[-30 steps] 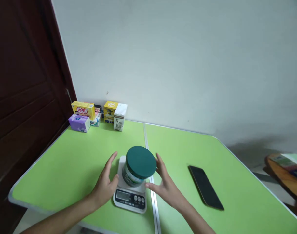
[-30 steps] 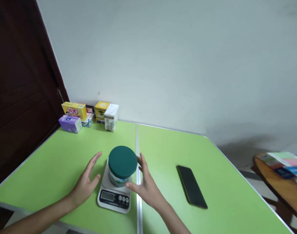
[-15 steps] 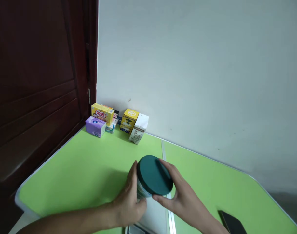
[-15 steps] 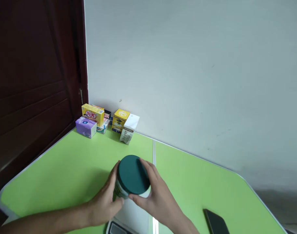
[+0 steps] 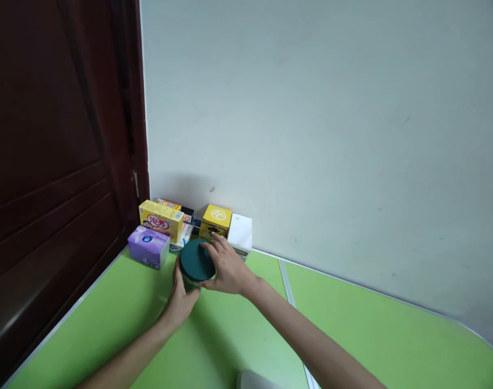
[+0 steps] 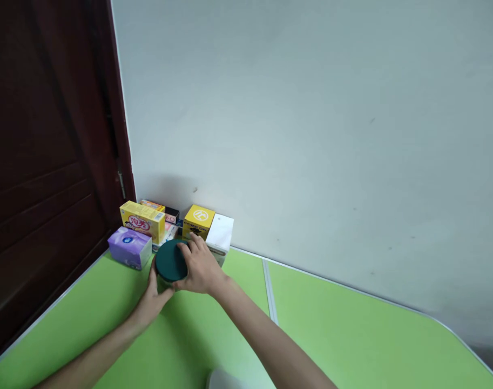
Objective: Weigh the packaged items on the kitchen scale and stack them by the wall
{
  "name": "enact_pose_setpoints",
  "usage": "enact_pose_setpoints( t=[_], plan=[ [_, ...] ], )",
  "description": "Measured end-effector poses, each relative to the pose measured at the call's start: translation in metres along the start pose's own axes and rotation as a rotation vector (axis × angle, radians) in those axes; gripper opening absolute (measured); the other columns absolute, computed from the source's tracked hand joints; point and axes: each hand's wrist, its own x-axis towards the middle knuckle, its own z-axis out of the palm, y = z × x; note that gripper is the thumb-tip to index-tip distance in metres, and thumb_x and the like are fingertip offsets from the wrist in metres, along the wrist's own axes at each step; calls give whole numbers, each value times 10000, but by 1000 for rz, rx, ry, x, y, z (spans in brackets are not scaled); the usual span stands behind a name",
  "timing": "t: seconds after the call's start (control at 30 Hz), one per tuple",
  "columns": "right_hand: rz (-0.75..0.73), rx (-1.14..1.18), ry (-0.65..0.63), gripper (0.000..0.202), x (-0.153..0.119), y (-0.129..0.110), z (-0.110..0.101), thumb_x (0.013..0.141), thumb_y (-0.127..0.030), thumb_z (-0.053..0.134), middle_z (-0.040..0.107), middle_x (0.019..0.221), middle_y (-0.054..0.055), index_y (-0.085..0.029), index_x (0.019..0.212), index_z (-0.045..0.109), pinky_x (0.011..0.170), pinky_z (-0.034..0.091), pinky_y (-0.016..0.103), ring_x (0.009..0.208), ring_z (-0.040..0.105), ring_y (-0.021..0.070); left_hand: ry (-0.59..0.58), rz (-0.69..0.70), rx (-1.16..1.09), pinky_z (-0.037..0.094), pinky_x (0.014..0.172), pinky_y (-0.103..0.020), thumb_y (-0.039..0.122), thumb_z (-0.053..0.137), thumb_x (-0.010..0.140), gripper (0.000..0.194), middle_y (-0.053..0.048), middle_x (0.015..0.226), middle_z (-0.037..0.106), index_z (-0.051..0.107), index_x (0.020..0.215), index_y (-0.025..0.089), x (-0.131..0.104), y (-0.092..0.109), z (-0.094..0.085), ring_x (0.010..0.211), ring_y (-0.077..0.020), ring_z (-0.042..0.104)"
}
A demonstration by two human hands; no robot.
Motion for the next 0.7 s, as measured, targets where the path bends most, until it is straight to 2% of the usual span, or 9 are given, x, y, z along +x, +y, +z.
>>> enact_pose_setpoints(
  t=[0.1,0.2,0.3,0.47,0.6,0.7],
  plan=[
    [0,-68,-43,853,18,14,-4,597,-497,709,479,1306,255,-56,1288,474,1075,218,535,1320,272,410,19,-41,-24,109,1135,-410,240,594,651,897,-150,1523,127,122,1408,147,23,4,5,1399,-261,126],
    [26,-100,-68,752,22,21,-5,685,-443,656,403,1389,247,-68,1309,469,1091,199,517,1338,258,392,6,-34,-42,97,1135,-405,213,585,644,901,-140,1528,96,119,1413,153,34,2,11,1401,-253,111],
    [71,-104,-52,713,15,24,0,754,-420,593,367,1421,232,-64,1348,423,1099,190,523,1354,229,380,-27,-31,-66,163,1124,-396,201,572,661,902,-132,1525,87,86,1420,173,37,-3,19,1395,-254,139],
    [102,-126,25,573,6,30,8,803,-271,533,415,1398,207,-45,1324,450,1109,188,536,1365,203,369,-98,-20,-100,328,1054,-397,174,516,713,897,-116,1526,12,-28,1425,225,39,-2,38,1392,-265,144],
    [150,-149,115,501,0,29,11,817,-160,485,386,1416,214,-48,1305,464,1101,208,557,1374,189,358,-96,7,-50,326,1054,-414,142,525,700,918,-102,1529,-24,-31,1422,255,45,1,46,1399,-271,106],
    [133,-141,150,490,-19,19,14,821,-127,457,366,1430,204,-56,1305,457,1098,225,561,1379,178,352,-104,51,-4,308,1063,-429,157,505,726,868,-105,1535,-9,-6,1421,256,44,-7,40,1400,-268,111]
  ],
)
